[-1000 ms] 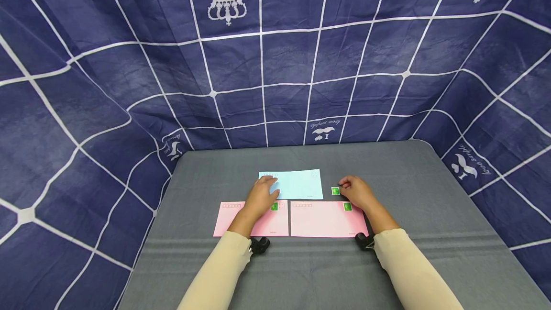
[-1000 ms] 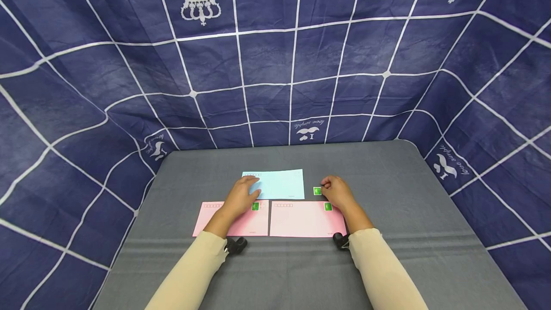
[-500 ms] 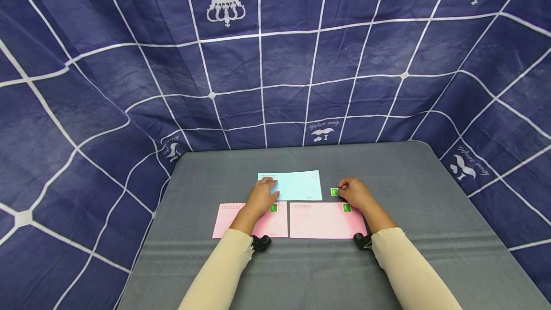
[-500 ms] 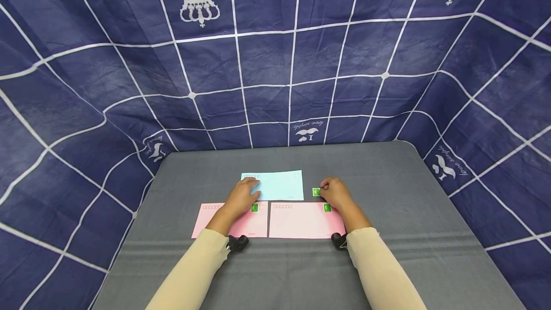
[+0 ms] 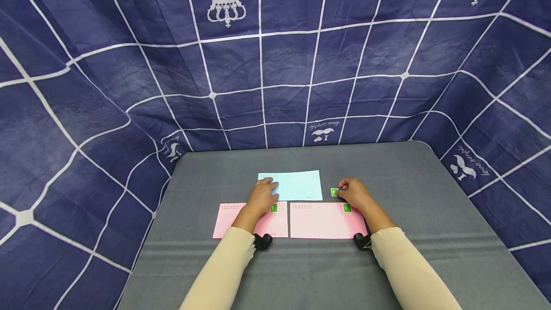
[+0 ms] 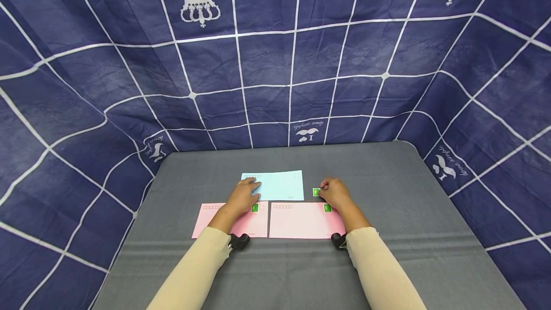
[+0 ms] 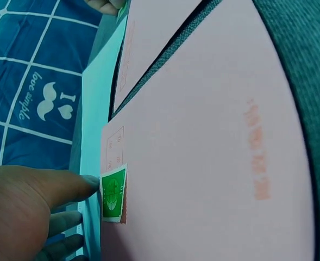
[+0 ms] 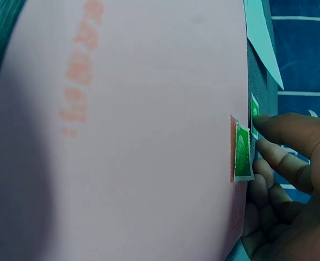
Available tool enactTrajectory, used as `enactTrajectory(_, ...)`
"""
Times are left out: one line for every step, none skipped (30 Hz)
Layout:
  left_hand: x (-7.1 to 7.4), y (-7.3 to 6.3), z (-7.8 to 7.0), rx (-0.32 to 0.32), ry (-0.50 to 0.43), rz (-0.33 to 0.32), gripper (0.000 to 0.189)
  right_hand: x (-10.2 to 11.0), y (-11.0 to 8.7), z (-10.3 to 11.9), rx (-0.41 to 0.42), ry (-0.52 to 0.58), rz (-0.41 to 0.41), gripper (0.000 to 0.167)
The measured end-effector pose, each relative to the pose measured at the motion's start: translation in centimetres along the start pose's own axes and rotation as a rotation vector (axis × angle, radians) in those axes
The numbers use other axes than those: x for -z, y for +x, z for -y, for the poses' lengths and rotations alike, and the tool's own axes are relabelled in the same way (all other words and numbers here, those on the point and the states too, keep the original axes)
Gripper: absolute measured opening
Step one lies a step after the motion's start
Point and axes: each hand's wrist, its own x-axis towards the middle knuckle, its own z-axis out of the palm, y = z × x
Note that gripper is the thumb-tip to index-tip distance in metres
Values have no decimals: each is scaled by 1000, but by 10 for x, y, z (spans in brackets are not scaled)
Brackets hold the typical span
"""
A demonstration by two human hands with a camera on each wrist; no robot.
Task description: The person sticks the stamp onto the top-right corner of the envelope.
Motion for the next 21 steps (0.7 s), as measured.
enactTrajectory(0, 0, 0, 4, 4, 6, 43, 0, 0, 0, 4, -1, 0, 17)
enactTrajectory(0, 0, 0, 5, 6, 11, 43, 0, 0, 0, 4, -2, 1, 17)
enactTrajectory(0, 1, 0, 5, 10, 14, 43, 0, 0, 0, 8, -3, 0, 17)
enactTrajectory(0, 1, 0, 5, 14, 20, 44, 0, 1, 0, 12, -2, 0, 16)
enactTrajectory(1, 2, 0, 3, 17, 25, 44, 0, 1, -1, 15, 3, 0, 16)
enactTrajectory(0, 2, 0, 1, 21, 29, 44, -1, 1, -1, 19, 7, -1, 16)
enactTrajectory(0, 3, 0, 0, 24, 33, 44, -1, 1, -2, 23, 9, -4, 16)
enactTrajectory(0, 3, 0, -2, 26, 36, 45, -1, 2, -2, 26, 11, -5, 15)
enactTrajectory(1, 3, 0, -1, 27, 41, 45, -1, 2, -3, 31, 13, -7, 15)
enactTrajectory(1, 4, 1, 0, 28, 44, 45, -1, 2, -3, 33, 17, -8, 15)
enactTrajectory(1, 4, 1, 0, 29, 46, 45, -1, 2, -4, 35, 18, -9, 15)
enactTrajectory(1, 4, 0, 2, 30, 48, 45, -1, 2, -4, 37, 19, -10, 15)
enactTrajectory(1, 4, 0, 2, 31, 50, 45, -1, 3, -5, 38, 19, -10, 15)
enactTrajectory(1, 4, 1, 3, 35, 52, 45, -2, 3, -5, 38, 21, -9, 15)
enactTrajectory(0, 4, 1, 2, 40, 54, 46, -1, 2, -5, 37, 25, -8, 15)
enactTrajectory(0, 5, 1, 2, 42, 55, 46, -1, 2, -5, 35, 31, -5, 15)
enactTrajectory(0, 5, 1, 1, 45, 56, 47, -1, 2, -6, 33, 36, -2, 15)
enactTrajectory(-1, 5, 1, 2, 46, 56, 47, -1, 1, -6, 32, 38, 0, 15)
enactTrajectory(-2, 5, 1, 5, 48, 58, 48, 0, 1, -6, 30, 41, 4, 15)
enactTrajectory(-2, 6, 1, 6, 49, 58, 48, 0, 1, -7, 29, 46, 7, 15)
enactTrajectory(-2, 6, 1, 7, 48, 57, 49, 0, 2, -7, 29, 50, 9, 15)
